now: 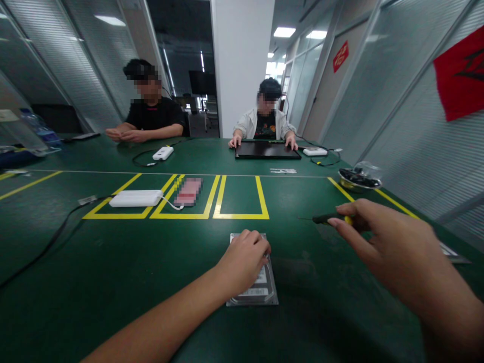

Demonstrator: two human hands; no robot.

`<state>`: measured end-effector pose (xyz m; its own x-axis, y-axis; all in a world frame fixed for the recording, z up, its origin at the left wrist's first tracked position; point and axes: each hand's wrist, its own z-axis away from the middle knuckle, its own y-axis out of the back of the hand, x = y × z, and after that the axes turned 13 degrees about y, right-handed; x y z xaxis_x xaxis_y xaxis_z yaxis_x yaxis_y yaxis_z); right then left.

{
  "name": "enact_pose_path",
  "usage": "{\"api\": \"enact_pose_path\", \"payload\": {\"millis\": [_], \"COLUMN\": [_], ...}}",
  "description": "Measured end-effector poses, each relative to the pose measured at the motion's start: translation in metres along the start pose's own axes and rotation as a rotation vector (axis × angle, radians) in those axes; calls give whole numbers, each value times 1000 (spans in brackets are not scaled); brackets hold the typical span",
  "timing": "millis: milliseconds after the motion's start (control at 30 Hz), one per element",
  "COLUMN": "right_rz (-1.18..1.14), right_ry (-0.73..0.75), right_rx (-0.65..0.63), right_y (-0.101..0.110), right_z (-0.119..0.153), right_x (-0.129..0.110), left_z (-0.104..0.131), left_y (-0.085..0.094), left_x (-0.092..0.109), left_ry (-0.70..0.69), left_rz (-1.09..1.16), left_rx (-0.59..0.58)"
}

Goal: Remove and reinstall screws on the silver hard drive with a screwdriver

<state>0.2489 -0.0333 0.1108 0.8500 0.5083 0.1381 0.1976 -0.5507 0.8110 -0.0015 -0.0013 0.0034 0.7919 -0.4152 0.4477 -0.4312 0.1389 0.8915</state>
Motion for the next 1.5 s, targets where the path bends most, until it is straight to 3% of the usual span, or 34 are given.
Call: {"api": "enact_pose_path", "payload": {"millis": [367,567,733,1200,1500], "right_rz": [22,-18,48,-134,-178], "right_ry": [-237,-336,-400,-444,-426], "right_rx": [-156,-356,-501,-355,-318], "right_y": [-65,-86,-91,-95,-97], "right_z": [98,118,122,124,128], "right_x": [22,19,20,28,28], "left_z": [0,0,1,13,27], "left_y": [3,3,5,20,15], "left_x": [1,3,4,12,1], "left_ry": [7,15,17,9,-145], "left_rz": [9,11,14,-131,-152], "left_rx": [-11,-19,-19,-53,-58]}}
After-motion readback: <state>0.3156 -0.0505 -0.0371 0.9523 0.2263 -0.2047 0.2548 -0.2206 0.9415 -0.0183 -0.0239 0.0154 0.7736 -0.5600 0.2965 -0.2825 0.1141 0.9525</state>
